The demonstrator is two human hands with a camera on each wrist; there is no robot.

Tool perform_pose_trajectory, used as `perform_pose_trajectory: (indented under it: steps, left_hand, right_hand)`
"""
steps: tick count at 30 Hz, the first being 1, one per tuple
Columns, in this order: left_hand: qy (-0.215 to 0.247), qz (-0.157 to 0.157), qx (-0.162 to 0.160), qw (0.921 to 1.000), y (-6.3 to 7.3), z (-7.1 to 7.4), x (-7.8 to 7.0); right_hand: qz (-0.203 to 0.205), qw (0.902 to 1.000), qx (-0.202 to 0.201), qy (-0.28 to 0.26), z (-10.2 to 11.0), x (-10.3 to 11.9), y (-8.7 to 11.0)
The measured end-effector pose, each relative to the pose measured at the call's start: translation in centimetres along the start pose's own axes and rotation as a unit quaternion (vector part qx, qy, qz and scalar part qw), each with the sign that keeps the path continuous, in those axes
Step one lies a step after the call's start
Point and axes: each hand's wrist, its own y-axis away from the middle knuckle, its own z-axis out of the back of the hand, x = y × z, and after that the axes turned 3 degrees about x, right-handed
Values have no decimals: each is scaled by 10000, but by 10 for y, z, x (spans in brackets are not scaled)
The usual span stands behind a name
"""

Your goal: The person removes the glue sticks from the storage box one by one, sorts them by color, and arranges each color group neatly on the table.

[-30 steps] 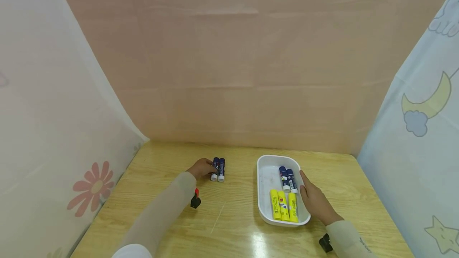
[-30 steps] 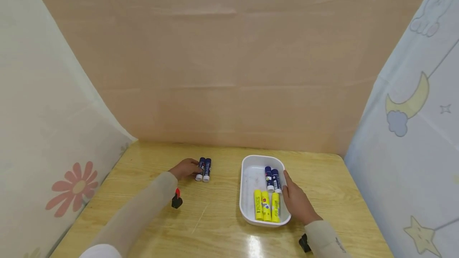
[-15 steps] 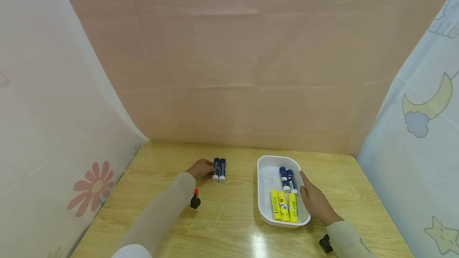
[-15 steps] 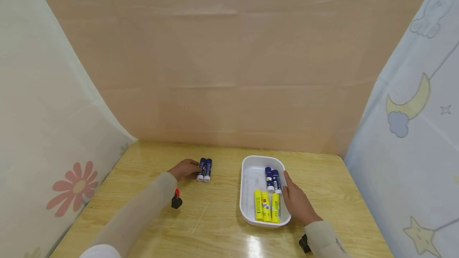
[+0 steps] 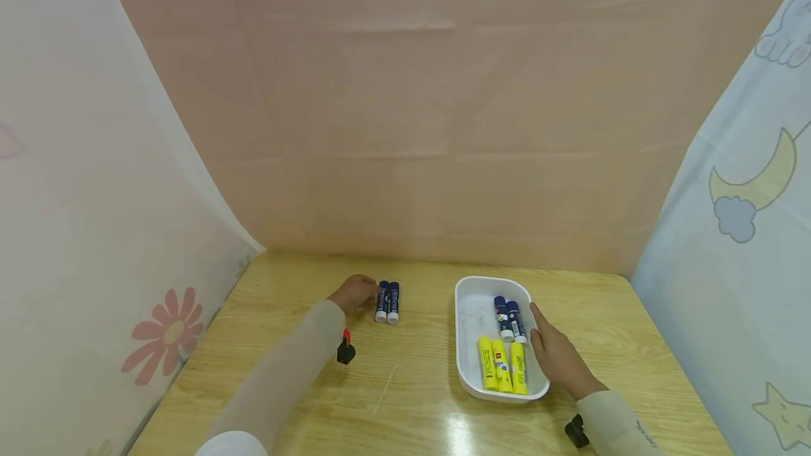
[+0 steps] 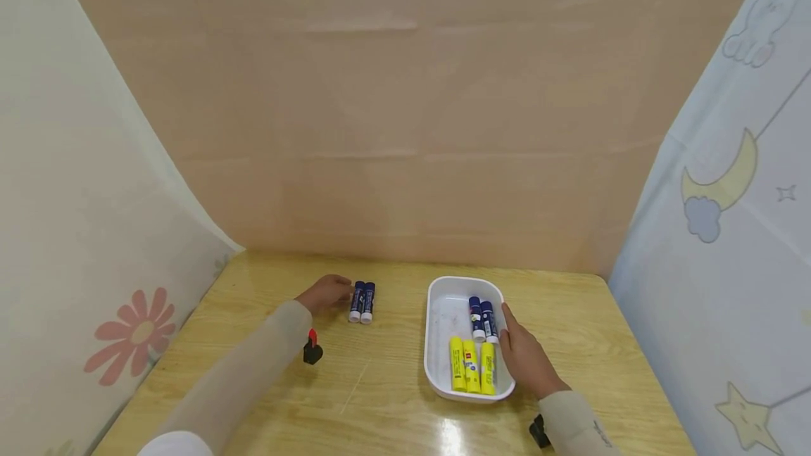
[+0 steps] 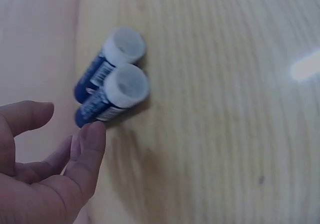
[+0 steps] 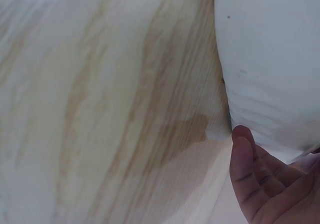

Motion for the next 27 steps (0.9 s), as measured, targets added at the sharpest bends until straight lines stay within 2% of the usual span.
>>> perform_pose_trajectory:
  steps: [4, 8, 12, 14, 18, 21, 27]
  left_hand:
    - [77, -247, 112, 9996, 0, 1, -12]
    - [710, -400, 230, 9964, -2, 0, -26]
    - [1123, -336, 182, 9929, -4, -8, -40]
    - [1163, -345, 121, 9925, -4, -13, -47]
    - [1273, -509, 206, 9903, -3, -22, -59]
    - [1402, -586, 469, 9873, 1, -31, -69]
    - [1783, -506, 998, 9776, 6, -52, -84]
  right_hand:
    - [-23, 10000, 15, -28, -1, 0, -1]
    - [-34, 10000, 7, -42, -1, 0, -2]
    - [-79, 9999, 48, -83, 0, 1, -1]
    - [-83, 9999, 50, -109, 0, 1, -1]
    - [-88, 9998, 62, -141, -2, 1, -3]
    - [-99, 9998, 76, -143, -3, 1, -3]
    - [-148, 9997, 85, -191, -4, 5, -4]
